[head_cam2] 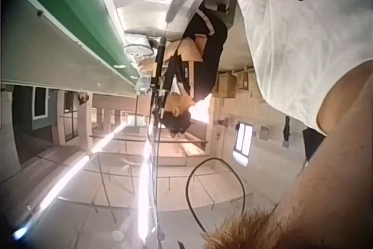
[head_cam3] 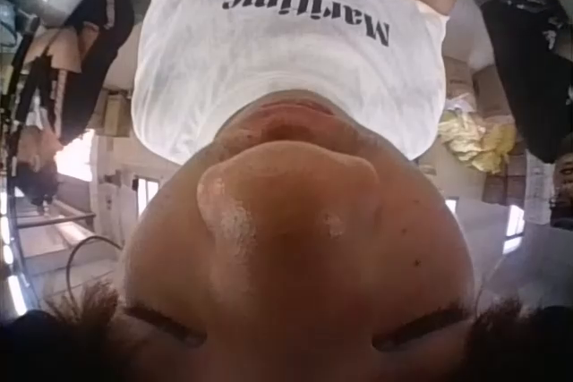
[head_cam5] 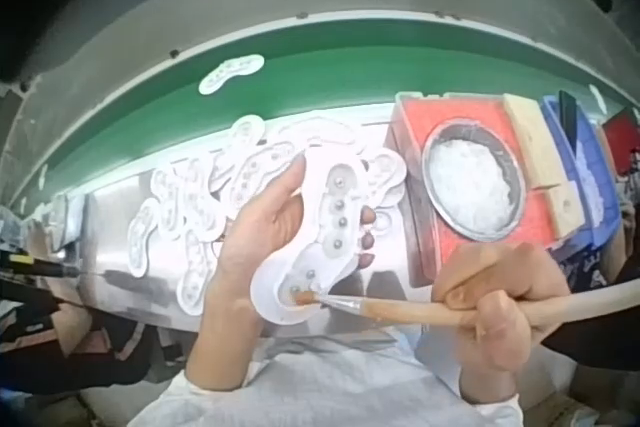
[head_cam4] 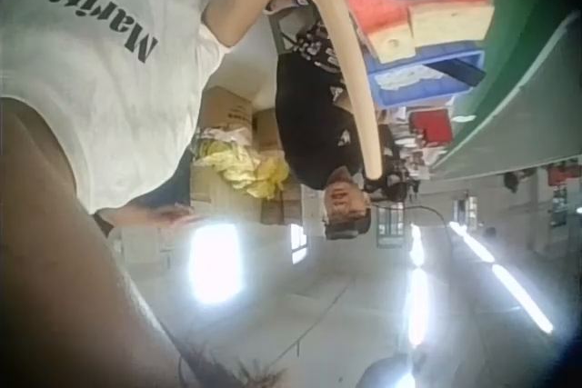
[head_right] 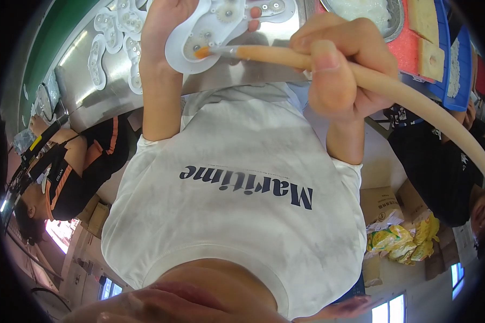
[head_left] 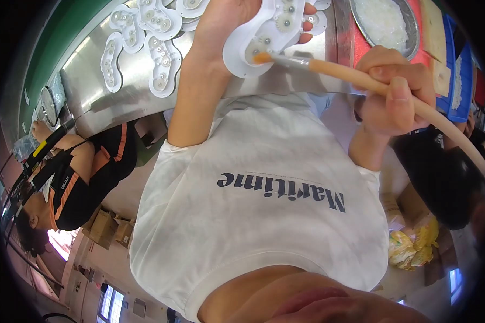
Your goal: Applying a white glue or paste to small plastic components using a handheld brush on an assembly line.
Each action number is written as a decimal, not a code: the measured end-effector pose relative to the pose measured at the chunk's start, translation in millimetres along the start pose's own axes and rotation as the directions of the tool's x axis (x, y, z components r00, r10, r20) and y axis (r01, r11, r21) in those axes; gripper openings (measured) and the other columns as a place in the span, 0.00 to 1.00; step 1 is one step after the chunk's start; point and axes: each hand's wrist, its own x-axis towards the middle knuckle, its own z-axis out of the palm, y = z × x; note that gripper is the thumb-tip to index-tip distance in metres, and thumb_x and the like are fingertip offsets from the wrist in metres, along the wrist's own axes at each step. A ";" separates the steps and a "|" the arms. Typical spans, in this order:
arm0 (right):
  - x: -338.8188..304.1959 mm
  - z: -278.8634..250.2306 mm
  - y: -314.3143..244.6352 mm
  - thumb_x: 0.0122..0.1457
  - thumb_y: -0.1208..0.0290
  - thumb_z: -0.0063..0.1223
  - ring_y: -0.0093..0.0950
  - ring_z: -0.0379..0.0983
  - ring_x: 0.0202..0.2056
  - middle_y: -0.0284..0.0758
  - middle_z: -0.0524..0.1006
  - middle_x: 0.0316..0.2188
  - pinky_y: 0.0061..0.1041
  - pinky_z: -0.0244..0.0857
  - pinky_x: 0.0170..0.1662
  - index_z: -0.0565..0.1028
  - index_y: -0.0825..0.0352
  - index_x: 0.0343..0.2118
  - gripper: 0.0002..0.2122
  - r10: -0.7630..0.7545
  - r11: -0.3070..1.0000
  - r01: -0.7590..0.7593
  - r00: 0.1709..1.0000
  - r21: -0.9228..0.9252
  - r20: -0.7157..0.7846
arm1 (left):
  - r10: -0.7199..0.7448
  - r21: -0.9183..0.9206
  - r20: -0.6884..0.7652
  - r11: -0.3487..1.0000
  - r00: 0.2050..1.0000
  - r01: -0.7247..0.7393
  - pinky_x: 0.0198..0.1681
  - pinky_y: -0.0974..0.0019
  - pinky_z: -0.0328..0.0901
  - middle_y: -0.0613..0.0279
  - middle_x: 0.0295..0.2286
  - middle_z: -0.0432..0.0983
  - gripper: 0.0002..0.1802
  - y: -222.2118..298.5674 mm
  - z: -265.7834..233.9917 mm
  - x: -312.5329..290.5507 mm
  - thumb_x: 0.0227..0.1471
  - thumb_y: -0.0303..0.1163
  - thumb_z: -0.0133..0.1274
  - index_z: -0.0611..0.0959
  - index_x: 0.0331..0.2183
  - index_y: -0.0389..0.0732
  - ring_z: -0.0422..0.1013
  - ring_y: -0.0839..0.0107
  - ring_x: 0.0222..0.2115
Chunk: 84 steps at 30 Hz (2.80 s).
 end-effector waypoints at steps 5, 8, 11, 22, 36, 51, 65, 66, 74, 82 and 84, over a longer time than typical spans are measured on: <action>7.3 -5.6 3.7 0.55 0.77 0.42 0.19 0.61 0.12 0.45 0.72 0.16 0.17 0.55 0.15 0.66 0.76 0.23 0.07 -0.081 0.995 0.084 0.996 -0.062 0.040 | -0.045 -0.109 -0.007 0.993 0.999 0.044 0.38 0.53 0.72 0.42 0.37 0.74 0.30 -4.6 6.5 -0.3 0.62 0.49 0.29 0.65 0.52 0.34 0.75 0.54 0.34; 8.1 -2.4 4.5 0.54 0.77 0.42 0.20 0.62 0.13 0.46 0.73 0.17 0.18 0.55 0.15 0.66 0.76 0.23 0.07 -0.092 0.995 0.089 0.994 -0.046 -0.059 | -0.043 -0.069 -0.007 0.997 0.999 0.042 0.38 0.54 0.72 0.44 0.37 0.74 0.30 -5.5 5.4 2.3 0.62 0.50 0.29 0.65 0.52 0.34 0.75 0.55 0.34; 7.8 -1.1 3.5 0.54 0.77 0.42 0.22 0.63 0.13 0.45 0.72 0.16 0.20 0.56 0.14 0.66 0.76 0.24 0.07 -0.184 0.979 0.177 0.981 -0.103 -0.064 | -0.042 -0.056 0.048 0.997 0.998 0.045 0.39 0.55 0.71 0.46 0.37 0.74 0.29 -1.3 2.5 4.4 0.62 0.49 0.29 0.66 0.51 0.34 0.75 0.56 0.35; 7.1 33.8 3.6 0.58 0.67 0.39 0.29 0.63 0.11 0.46 0.68 0.13 0.24 0.56 0.12 0.64 0.72 0.24 0.12 0.192 0.978 -0.202 0.970 -0.056 -0.147 | 0.273 0.431 -0.121 0.881 0.955 -0.197 0.40 0.56 0.70 0.45 0.39 0.72 0.30 10.1 4.0 -9.1 0.61 0.51 0.29 0.65 0.52 0.36 0.74 0.57 0.35; 36.3 -7.0 1.8 0.60 0.64 0.38 0.26 0.60 0.14 0.38 0.64 0.15 0.22 0.56 0.15 0.62 0.68 0.24 0.13 0.357 0.923 -0.380 0.785 0.063 -0.507 | 0.725 0.840 -0.356 0.525 0.590 -0.138 0.55 0.59 0.60 0.41 0.48 0.67 0.31 330.9 -78.2 -87.0 0.62 0.48 0.28 0.66 0.51 0.28 0.65 0.52 0.50; 29.1 -89.3 -47.8 0.59 0.68 0.38 0.27 0.67 0.22 0.38 0.71 0.24 0.24 0.60 0.23 0.68 0.69 0.26 0.10 0.017 0.889 -0.332 0.714 -0.316 -0.700 | 0.473 0.078 -0.113 -0.872 0.874 0.483 0.57 0.58 0.57 0.43 0.54 0.59 0.47 400.6 -111.3 46.5 0.34 0.37 0.59 0.61 0.58 0.43 0.60 0.50 0.54; 21.8 -107.5 -24.5 0.61 0.74 0.44 0.24 0.71 0.18 0.39 0.74 0.17 0.18 0.66 0.21 0.69 0.74 0.26 0.10 -0.031 0.749 -0.390 0.786 -0.535 -0.617 | 0.469 0.864 -0.278 0.503 0.838 0.005 0.36 0.72 0.68 0.58 0.35 0.75 0.21 209.3 36.8 40.2 0.52 0.30 0.53 0.72 0.46 0.29 0.73 0.72 0.32; 26.4 -103.1 -20.1 0.61 0.74 0.44 0.23 0.71 0.17 0.39 0.74 0.17 0.18 0.67 0.22 0.69 0.74 0.27 0.09 -0.004 0.786 -0.344 0.828 -0.514 -0.561 | 0.373 0.866 -0.228 0.499 0.899 0.012 0.36 0.72 0.68 0.58 0.34 0.75 0.20 175.0 47.2 34.5 0.54 0.32 0.50 0.72 0.46 0.28 0.73 0.73 0.31; 42.0 -68.6 15.9 0.60 0.72 0.49 0.19 0.71 0.18 0.36 0.75 0.17 0.17 0.67 0.23 0.71 0.73 0.26 0.10 0.096 0.707 -0.400 0.872 -0.583 -0.481 | 0.082 0.513 -0.320 0.852 0.944 0.100 0.30 0.67 0.68 0.49 0.32 0.75 0.29 1.4 30.4 6.9 0.60 0.47 0.32 0.70 0.48 0.32 0.72 0.66 0.26; 31.5 -88.1 25.5 0.62 0.71 0.45 0.24 0.73 0.19 0.39 0.75 0.19 0.19 0.69 0.23 0.70 0.74 0.28 0.10 0.077 0.832 -0.370 0.815 -0.414 -0.574 | 0.157 0.476 -0.230 0.879 0.960 -0.030 0.33 0.62 0.68 0.44 0.37 0.74 0.35 -29.5 23.0 10.5 0.59 0.50 0.21 0.67 0.52 0.32 0.73 0.62 0.28; 29.1 -95.4 23.0 0.62 0.72 0.43 0.25 0.73 0.19 0.41 0.75 0.19 0.19 0.69 0.22 0.70 0.74 0.28 0.10 0.064 0.855 -0.352 0.801 -0.381 -0.596 | 0.177 0.487 -0.224 0.872 0.959 -0.047 0.34 0.62 0.68 0.44 0.37 0.74 0.34 -30.8 24.0 12.4 0.58 0.49 0.21 0.67 0.51 0.31 0.73 0.61 0.29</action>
